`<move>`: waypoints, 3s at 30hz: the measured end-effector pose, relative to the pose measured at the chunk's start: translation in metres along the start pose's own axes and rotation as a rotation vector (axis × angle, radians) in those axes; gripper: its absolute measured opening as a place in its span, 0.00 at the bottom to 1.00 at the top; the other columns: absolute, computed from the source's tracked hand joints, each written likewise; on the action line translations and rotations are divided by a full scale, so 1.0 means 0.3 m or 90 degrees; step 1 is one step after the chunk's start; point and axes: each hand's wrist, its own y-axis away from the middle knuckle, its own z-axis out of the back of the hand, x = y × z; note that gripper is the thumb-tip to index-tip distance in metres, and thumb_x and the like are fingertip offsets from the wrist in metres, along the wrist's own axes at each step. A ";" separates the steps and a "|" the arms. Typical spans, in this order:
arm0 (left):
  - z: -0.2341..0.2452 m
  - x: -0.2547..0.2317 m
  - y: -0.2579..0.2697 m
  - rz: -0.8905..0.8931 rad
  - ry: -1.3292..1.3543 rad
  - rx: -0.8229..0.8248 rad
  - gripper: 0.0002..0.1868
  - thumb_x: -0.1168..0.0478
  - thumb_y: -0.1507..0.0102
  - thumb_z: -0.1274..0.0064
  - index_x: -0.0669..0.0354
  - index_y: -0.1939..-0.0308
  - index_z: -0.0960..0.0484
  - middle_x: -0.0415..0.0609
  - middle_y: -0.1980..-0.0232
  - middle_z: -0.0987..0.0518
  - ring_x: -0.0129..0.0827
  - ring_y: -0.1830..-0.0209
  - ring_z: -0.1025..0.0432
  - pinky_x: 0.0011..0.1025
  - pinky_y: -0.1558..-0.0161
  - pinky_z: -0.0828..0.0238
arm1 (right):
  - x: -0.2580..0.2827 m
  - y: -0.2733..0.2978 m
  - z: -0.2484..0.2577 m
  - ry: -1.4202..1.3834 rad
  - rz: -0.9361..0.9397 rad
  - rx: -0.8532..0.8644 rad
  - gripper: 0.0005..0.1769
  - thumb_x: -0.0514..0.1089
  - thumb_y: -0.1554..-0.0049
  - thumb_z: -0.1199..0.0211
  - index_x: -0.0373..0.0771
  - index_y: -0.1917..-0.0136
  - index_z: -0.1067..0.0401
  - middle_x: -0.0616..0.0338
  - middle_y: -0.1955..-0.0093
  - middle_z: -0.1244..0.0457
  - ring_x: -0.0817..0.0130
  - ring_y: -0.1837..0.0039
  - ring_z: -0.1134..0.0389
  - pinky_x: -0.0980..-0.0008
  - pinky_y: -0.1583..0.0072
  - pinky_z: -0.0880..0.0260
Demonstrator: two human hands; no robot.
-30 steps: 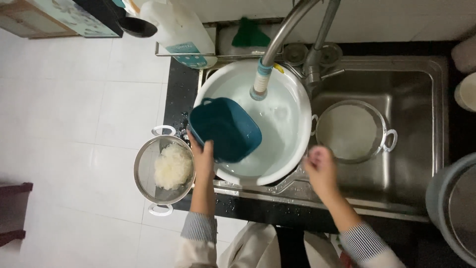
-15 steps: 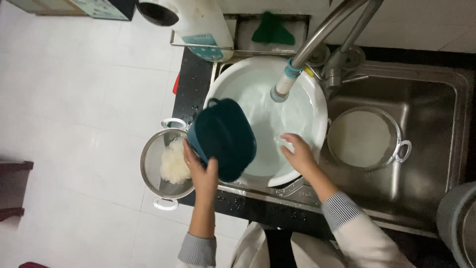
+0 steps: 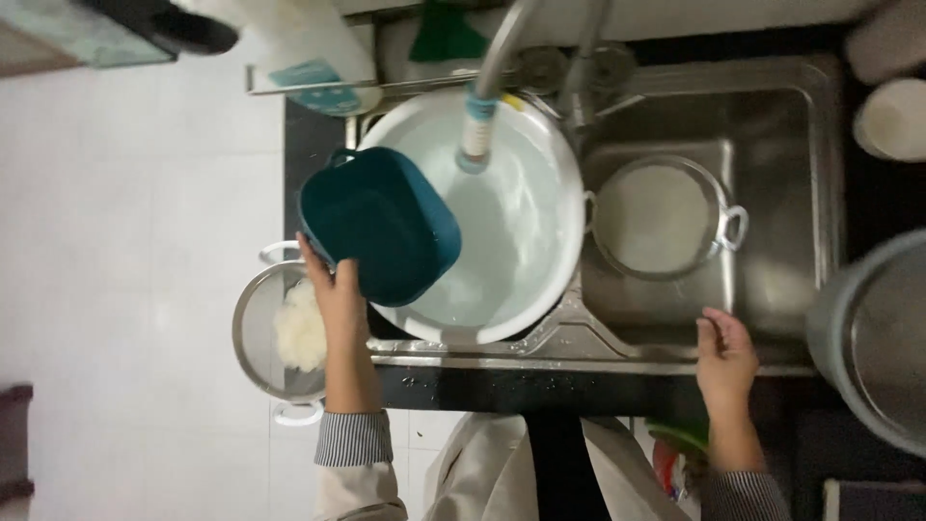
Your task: Washing and rinsing various kitchen utensils such as bowls and strainers in a sink.
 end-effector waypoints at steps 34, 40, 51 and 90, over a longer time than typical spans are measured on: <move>-0.069 -0.109 -0.116 0.147 -0.547 0.111 0.44 0.54 0.39 0.67 0.30 0.21 0.70 0.61 0.19 0.54 0.64 0.28 0.45 0.59 0.36 0.43 | -0.317 -0.024 -0.052 -0.269 -0.119 -0.045 0.11 0.38 0.30 0.45 0.32 0.36 0.33 0.47 0.41 0.35 0.64 0.41 0.32 0.71 0.38 0.29; -0.062 -0.116 -0.136 0.196 -0.520 0.102 0.42 0.55 0.37 0.70 0.34 0.21 0.71 0.60 0.20 0.52 0.59 0.29 0.43 0.54 0.36 0.40 | -0.305 -0.031 -0.049 -0.266 -0.145 -0.033 0.11 0.38 0.30 0.45 0.32 0.36 0.33 0.46 0.40 0.35 0.62 0.42 0.32 0.70 0.38 0.29; -0.105 -0.088 -0.199 0.187 -0.535 0.110 0.40 0.59 0.34 0.70 0.40 0.20 0.69 0.60 0.26 0.41 0.56 0.39 0.33 0.52 0.48 0.31 | -0.248 -0.014 -0.026 -0.245 -0.140 -0.014 0.12 0.38 0.29 0.47 0.28 0.35 0.33 0.44 0.40 0.36 0.59 0.41 0.32 0.63 0.36 0.29; -0.380 0.267 -0.093 -0.019 -0.573 0.256 0.44 0.69 0.35 0.57 0.50 0.20 0.62 0.75 0.41 0.27 0.67 0.43 0.27 0.58 0.45 0.28 | -0.111 0.064 -0.008 -0.290 -0.111 -0.023 0.15 0.31 0.29 0.50 0.20 0.31 0.39 0.22 0.34 0.44 0.38 0.33 0.38 0.48 0.34 0.34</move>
